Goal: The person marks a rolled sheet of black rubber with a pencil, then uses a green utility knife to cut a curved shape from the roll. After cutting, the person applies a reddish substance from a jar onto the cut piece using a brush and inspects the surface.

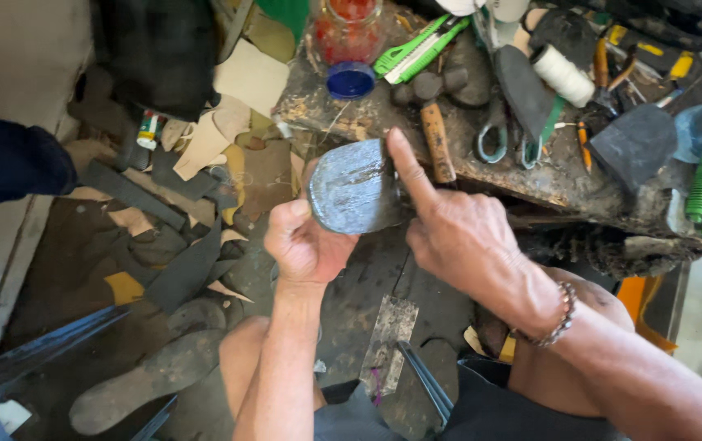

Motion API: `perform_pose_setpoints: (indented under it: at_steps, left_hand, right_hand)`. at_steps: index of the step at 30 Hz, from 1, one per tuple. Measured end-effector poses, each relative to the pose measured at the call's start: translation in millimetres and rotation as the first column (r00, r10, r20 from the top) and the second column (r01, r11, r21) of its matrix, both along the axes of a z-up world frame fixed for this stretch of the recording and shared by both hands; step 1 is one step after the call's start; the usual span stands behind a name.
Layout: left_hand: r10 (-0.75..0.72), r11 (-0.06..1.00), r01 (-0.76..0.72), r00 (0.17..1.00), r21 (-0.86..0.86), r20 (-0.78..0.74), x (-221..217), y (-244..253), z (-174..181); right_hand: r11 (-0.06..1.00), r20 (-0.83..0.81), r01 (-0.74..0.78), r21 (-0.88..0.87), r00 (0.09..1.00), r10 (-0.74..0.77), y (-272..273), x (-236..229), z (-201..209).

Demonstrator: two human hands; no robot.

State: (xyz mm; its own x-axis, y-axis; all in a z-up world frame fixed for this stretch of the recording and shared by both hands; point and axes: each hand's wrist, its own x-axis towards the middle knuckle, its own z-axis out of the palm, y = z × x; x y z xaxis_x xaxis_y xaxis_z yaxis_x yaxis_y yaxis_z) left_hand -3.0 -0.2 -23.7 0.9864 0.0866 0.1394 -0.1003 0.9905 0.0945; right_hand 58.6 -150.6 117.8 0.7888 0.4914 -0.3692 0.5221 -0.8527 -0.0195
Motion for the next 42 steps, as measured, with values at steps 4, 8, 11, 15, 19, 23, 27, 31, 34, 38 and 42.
perform_pose_setpoints:
  at_steps: [4, 8, 11, 15, 19, 23, 27, 31, 34, 38, 42]
  left_hand:
    - [-0.002, 0.999, 0.005, 0.997, 0.043, -0.078, -0.7, 6.7, 16.7]
    - [0.052, 0.991, -0.038, 0.993, 0.131, -0.106, -0.5, 18.3, 30.2]
    - [0.159, 0.983, -0.134, 0.961, 0.123, -0.225, -1.3, 18.8, 54.0]
    - [0.143, 0.988, -0.128, 0.971, 0.089, -0.193, 3.1, 8.9, 46.5]
    - [0.104, 0.976, -0.063, 0.975, 0.208, -0.195, 27.6, -23.6, 66.9]
    - [0.055, 0.971, 0.013, 0.960, 0.238, -0.276, 65.9, -43.7, 56.2]
    - [0.109, 0.927, 0.007, 0.951, 0.376, -0.288, 109.3, -60.4, 65.8]
    - [0.503, 0.715, -0.062, 0.737, 0.696, -0.451, 132.5, -82.3, 71.5]
    - [0.666, 0.481, -0.032, 0.663, 0.876, -0.342, 118.1, -95.1, 80.6]
    - [0.700, -0.122, 0.243, 0.709, 0.962, -0.090, 84.2, -108.1, 119.3]
    - [0.614, -0.212, 0.141, 0.789, 0.967, 0.019, 76.9, -121.9, 126.8]
  right_hand:
    - [0.994, 0.008, -0.090, 0.061, 0.996, 0.090, -17.4, -12.7, -13.9]
    - [0.961, -0.003, -0.095, 0.261, 0.995, 0.099, -38.1, -9.2, -13.0]
    - [0.959, 0.019, 0.025, 0.283, 0.999, -0.032, -50.6, 1.5, -16.1]
    - [0.975, -0.114, 0.097, 0.199, 0.991, -0.076, -58.5, 11.5, -32.8]
    - [0.999, -0.413, -0.047, -0.007, 0.910, 0.040, -55.1, 7.0, -45.8]
    - [0.992, -0.504, -0.116, 0.040, 0.855, 0.121, -52.7, 0.1, -49.7]
    - [0.987, -0.487, -0.137, 0.089, 0.858, 0.163, -63.0, -3.5, -63.7]
    - [0.978, -0.497, -0.156, 0.139, 0.843, 0.205, -69.5, -0.9, -53.3]
    - [0.973, -0.502, -0.146, 0.179, 0.837, 0.217, -73.9, -0.4, -52.9]
    - [0.968, -0.508, -0.165, 0.190, 0.827, 0.240, -73.9, -3.6, -51.7]
    - [0.939, -0.322, -0.199, 0.280, 0.902, 0.287, -70.9, -23.9, -98.3]
